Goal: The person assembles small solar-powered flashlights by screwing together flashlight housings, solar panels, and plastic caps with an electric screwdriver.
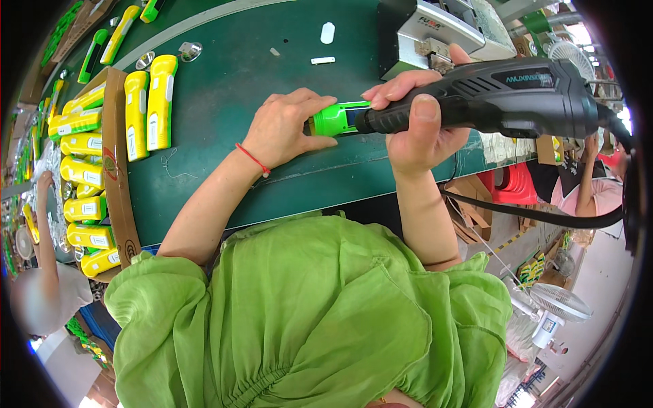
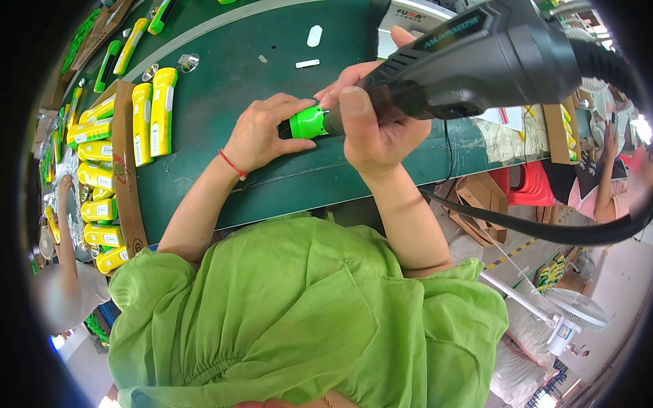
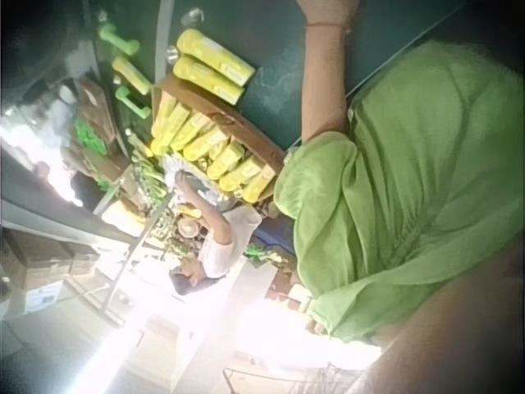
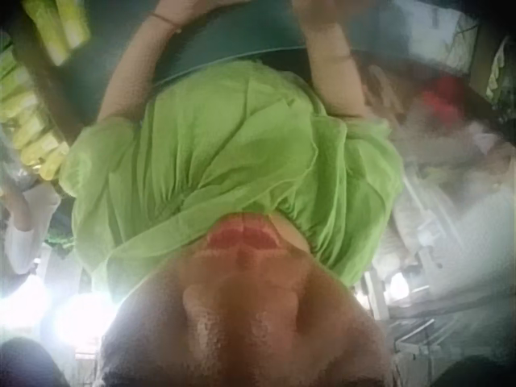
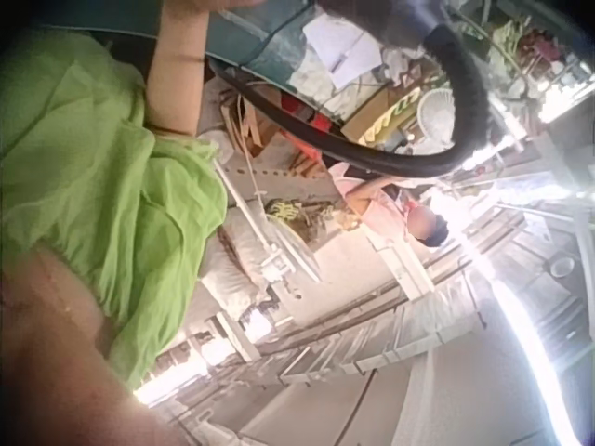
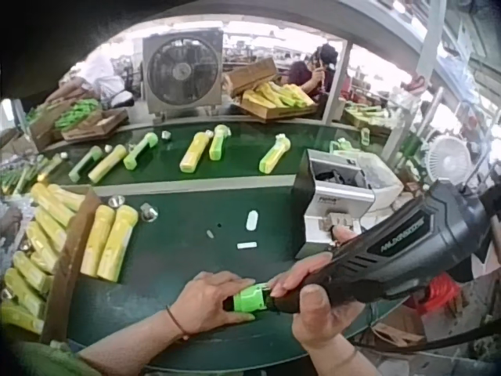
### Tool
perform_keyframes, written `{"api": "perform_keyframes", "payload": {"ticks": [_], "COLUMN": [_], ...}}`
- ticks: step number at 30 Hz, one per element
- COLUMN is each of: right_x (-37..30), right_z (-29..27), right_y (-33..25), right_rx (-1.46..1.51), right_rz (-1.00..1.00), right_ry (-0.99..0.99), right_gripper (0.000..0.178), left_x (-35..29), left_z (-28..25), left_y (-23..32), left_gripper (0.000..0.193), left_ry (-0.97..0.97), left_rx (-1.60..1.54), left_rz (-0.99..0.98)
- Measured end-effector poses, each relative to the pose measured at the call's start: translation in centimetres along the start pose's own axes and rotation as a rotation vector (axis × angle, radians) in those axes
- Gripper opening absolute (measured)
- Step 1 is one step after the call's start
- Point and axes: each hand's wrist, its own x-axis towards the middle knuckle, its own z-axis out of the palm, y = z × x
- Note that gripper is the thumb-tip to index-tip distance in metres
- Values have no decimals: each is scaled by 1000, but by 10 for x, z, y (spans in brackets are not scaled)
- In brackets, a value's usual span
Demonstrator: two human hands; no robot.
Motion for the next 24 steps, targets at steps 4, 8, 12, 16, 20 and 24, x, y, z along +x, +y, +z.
{"api": "perform_keyframes", "payload": {"ticks": [4,8,12,16,20,24], "right_x": [-2,-7,-10,-17,-20,-22], "right_z": [4,6,12,4,3,5], "right_y": [4,1,10,12,11,12], "right_rx": [-68,-98,65,-206,-398,-336], "right_rz": [-15,-24,-79,-36,-83,-86], "right_ry": [1,11,90,-40,-96,-3], "right_gripper": [70,73,70,65,55,57], "left_x": [1,1,1,1,1,2], "left_z": [2,3,6,3,-1,2], "left_y": [-4,-7,-10,-9,-4,-1], "left_gripper": [57,56,55,54,53,53], "left_ry": [4,18,10,12,-5,18], "left_rx": [-34,-43,-72,-43,-17,30], "left_rz": [9,10,-21,-17,-3,13]}}
